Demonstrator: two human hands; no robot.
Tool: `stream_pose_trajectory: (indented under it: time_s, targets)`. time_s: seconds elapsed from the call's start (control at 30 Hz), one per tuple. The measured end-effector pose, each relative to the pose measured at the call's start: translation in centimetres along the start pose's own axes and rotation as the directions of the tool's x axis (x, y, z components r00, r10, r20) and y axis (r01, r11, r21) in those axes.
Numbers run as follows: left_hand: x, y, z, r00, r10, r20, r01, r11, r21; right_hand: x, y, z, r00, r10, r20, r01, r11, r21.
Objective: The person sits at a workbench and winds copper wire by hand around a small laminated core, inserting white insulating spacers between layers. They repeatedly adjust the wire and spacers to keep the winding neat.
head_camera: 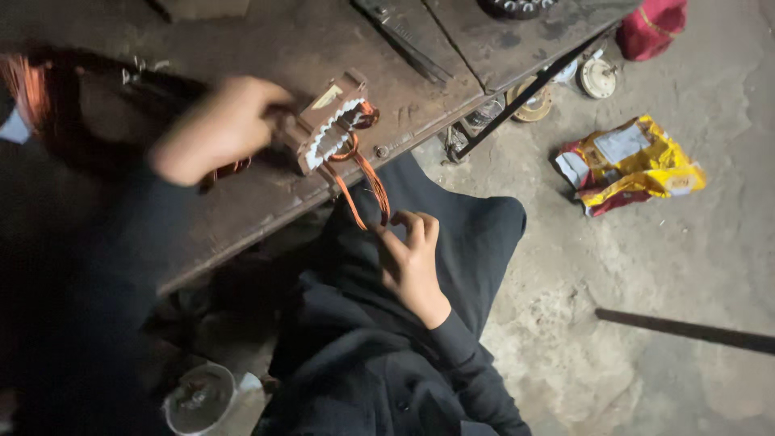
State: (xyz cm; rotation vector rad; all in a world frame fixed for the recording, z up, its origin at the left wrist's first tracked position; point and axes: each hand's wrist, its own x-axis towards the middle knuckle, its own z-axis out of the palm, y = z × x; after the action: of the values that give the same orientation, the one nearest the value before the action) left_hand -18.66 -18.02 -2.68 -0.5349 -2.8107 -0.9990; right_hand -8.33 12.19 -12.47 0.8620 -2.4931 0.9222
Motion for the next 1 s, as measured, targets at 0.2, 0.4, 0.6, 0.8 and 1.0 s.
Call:
stream_pose_trajectory:
  time_s: [0.2,0.4,0.6,0.8,1.0]
  targets:
    - [-12.3,12.0,0.3,0.797,-0.557,-0.233,0.456,0.809,-0.372,0.8,-0.8,-0.7,0.999,0.049,0.017,-0.050,0.994,0.094]
    - [-10.6,12.2,17.4,0.685,-0.728,0.021,0.237,0.195,-0.952,1.2,-1.1,-1.2,0.994,0.083,0.068,-0.090,0.991,0.102]
    - [-10.9,10.1,22.7,0.713,-0.700,0.037,0.064,0.014,-0.998,0.4,-0.6,-0.6,0.996,0.081,0.033,-0.083,0.994,0.072]
    - [-11.1,9.2,23.1,0.776,-0.630,-0.022,-0.063,-0.043,-0.997,0.5,1.3,-0.1,0.994,0.065,0.089,-0.075,0.991,0.115]
    - [-11.0,8.9,23.2,0.801,-0.587,-0.119,-0.101,0.064,-0.993,2.6,4.3,-0.3,0.989,-0.051,0.138,0.031,0.989,0.143]
